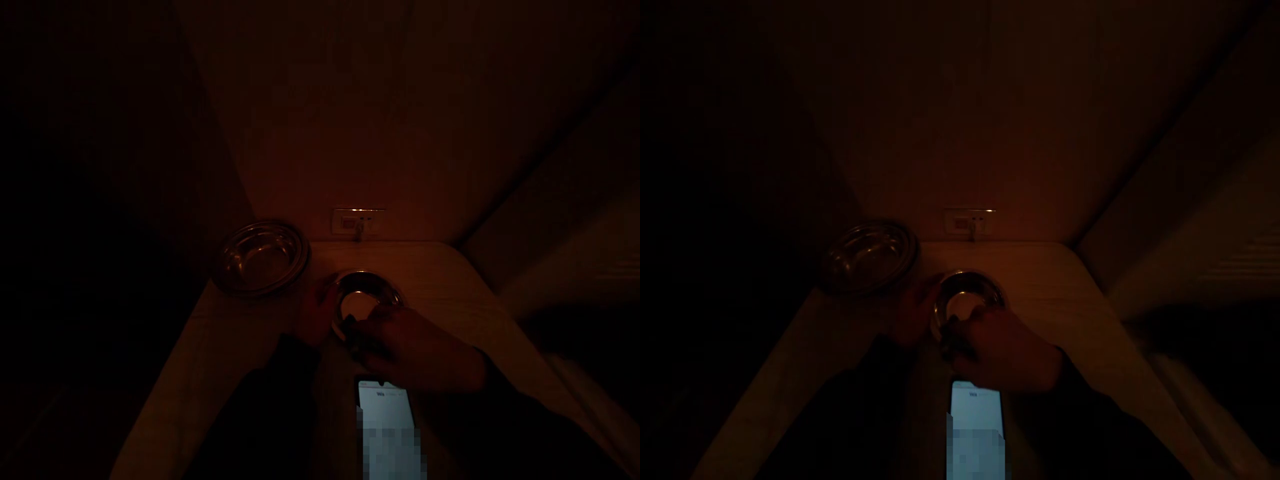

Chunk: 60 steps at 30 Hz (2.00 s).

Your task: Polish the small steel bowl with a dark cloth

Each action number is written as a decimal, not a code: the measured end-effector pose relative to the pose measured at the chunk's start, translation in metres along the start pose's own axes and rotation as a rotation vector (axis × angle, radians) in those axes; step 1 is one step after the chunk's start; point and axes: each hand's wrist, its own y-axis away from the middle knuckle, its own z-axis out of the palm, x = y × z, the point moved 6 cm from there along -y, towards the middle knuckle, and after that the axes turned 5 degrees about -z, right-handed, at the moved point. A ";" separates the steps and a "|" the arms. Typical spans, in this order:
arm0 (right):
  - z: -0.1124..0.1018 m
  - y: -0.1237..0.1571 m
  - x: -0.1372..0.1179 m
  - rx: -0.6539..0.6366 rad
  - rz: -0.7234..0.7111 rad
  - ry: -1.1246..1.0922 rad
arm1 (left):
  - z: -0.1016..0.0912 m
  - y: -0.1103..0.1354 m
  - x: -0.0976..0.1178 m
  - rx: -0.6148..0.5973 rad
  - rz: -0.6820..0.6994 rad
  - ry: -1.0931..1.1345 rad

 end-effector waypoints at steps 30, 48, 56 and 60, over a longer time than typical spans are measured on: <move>0.005 -0.002 0.005 0.037 0.034 -0.013 | -0.006 -0.003 -0.004 0.024 -0.036 -0.015; -0.001 0.003 0.002 -0.015 0.005 -0.009 | 0.001 -0.001 0.002 -0.031 0.031 -0.100; 0.006 -0.006 -0.007 0.127 -0.035 -0.025 | 0.001 0.002 0.006 0.023 0.025 -0.088; 0.013 -0.012 -0.009 0.214 0.013 0.040 | 0.002 0.000 0.001 0.000 0.007 -0.072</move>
